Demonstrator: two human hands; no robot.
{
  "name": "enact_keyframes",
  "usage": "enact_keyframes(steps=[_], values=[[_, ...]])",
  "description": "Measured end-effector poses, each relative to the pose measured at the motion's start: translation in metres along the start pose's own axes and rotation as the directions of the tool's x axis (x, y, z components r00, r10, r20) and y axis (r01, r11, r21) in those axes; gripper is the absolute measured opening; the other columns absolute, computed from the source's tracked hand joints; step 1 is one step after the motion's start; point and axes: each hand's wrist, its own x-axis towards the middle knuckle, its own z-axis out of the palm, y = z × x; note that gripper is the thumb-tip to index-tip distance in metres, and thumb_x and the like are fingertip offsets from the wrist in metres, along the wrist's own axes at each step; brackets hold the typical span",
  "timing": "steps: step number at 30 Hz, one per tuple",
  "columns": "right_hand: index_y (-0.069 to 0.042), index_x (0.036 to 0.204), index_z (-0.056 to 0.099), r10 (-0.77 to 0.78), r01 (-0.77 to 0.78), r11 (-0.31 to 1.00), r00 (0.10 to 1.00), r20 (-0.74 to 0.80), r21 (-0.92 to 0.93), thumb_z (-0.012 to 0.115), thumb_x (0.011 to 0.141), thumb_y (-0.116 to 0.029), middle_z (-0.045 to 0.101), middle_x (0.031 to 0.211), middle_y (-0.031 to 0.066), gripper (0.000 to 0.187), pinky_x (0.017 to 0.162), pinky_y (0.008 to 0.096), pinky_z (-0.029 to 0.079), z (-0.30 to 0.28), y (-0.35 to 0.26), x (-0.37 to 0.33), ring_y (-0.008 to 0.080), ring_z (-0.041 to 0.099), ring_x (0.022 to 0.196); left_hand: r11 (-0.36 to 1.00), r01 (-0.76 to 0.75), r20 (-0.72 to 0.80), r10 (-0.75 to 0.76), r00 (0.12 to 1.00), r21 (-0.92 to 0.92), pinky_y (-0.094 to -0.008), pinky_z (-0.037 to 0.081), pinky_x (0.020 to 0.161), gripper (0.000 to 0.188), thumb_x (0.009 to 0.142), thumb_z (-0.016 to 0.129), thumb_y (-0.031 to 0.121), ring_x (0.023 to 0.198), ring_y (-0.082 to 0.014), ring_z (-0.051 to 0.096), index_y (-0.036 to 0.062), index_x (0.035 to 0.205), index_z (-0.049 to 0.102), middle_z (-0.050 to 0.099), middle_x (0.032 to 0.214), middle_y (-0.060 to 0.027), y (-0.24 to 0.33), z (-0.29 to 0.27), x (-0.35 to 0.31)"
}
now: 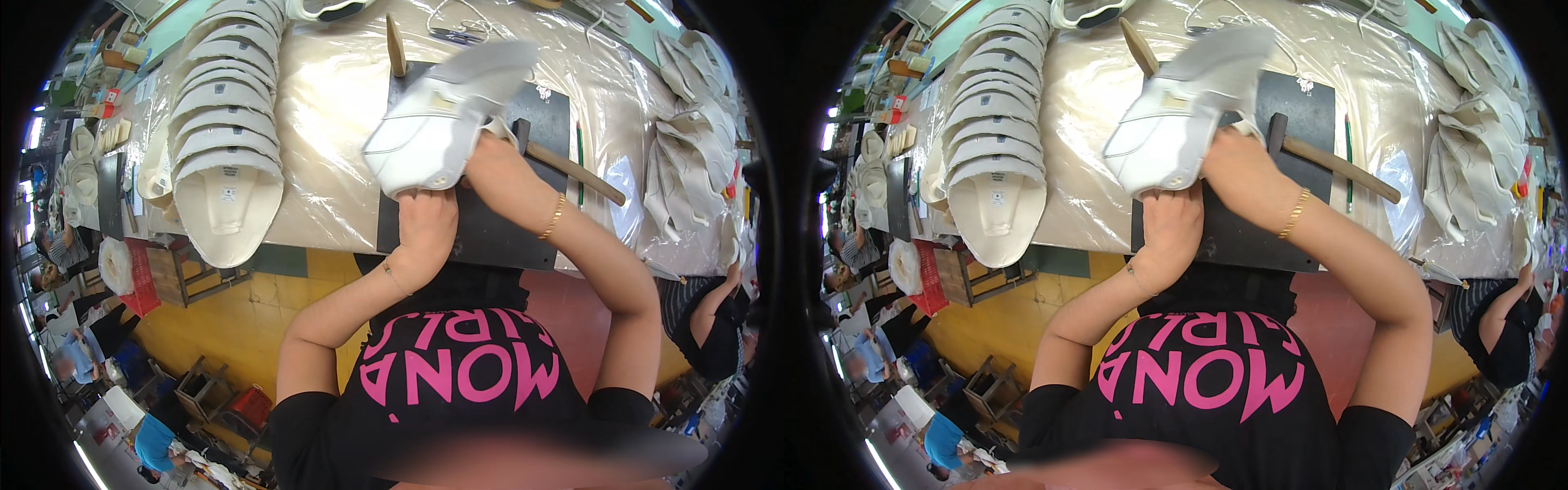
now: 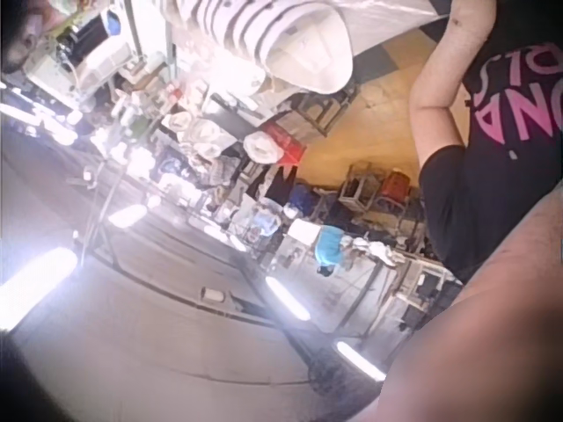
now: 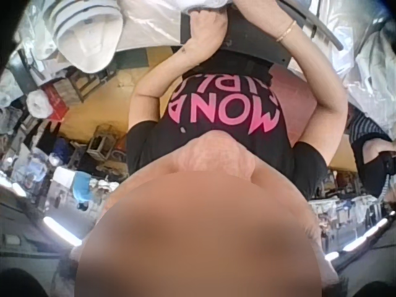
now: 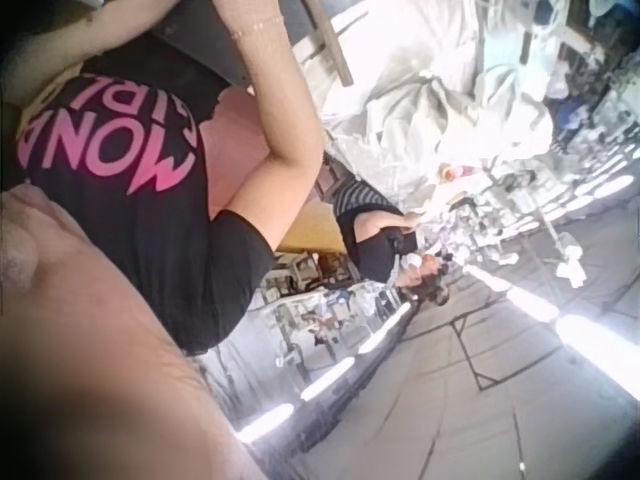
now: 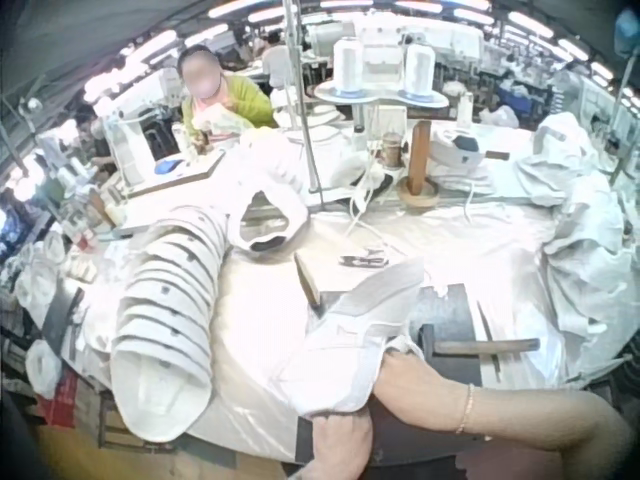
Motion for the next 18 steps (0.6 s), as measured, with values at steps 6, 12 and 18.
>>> enact_keyframes(steps=[6,12,18], values=[[0.002,0.097,0.070,0.286,-0.259,0.940,0.953,-0.095,0.224,0.065,0.075,-0.002,0.068,0.101,0.0200,0.023,0.089,0.0452,0.049,0.019,0.016,-0.042,0.0402,0.060,0.101,0.988,0.071,0.050,-0.065,0.997,-0.137,-0.0435,0.045,0.091,0.035,0.080,0.061,0.017,0.101,-0.0283,0.063,0.0033,0.111,0.070,0.069,0.105,-0.0138,0.006,0.001,-0.007],[0.002,0.101,0.063,0.217,-0.159,0.973,0.866,-0.450,0.165,0.068,0.080,-0.001,0.065,0.103,0.0159,0.022,0.082,0.0393,0.049,0.053,0.000,-0.057,0.0328,0.062,0.094,0.928,0.118,-0.126,-0.172,0.977,-0.355,-0.0484,0.046,0.095,0.042,0.080,0.065,0.014,0.108,-0.0357,0.063,-0.0001,0.119,0.065,0.066,0.115,-0.0187,0.012,0.007,-0.027],[-0.001,0.102,0.058,0.253,-0.143,0.955,0.852,-0.458,0.261,0.081,0.076,-0.004,0.060,0.100,0.0094,0.035,0.071,0.0322,0.047,0.062,-0.015,-0.048,0.0201,0.056,0.082,0.972,0.220,-0.078,-0.227,0.971,-0.082,-0.0479,0.026,0.116,0.064,0.088,0.058,0.027,0.133,-0.0349,0.043,-0.0005,0.144,0.044,0.046,0.145,-0.0203,0.021,0.008,-0.047]])
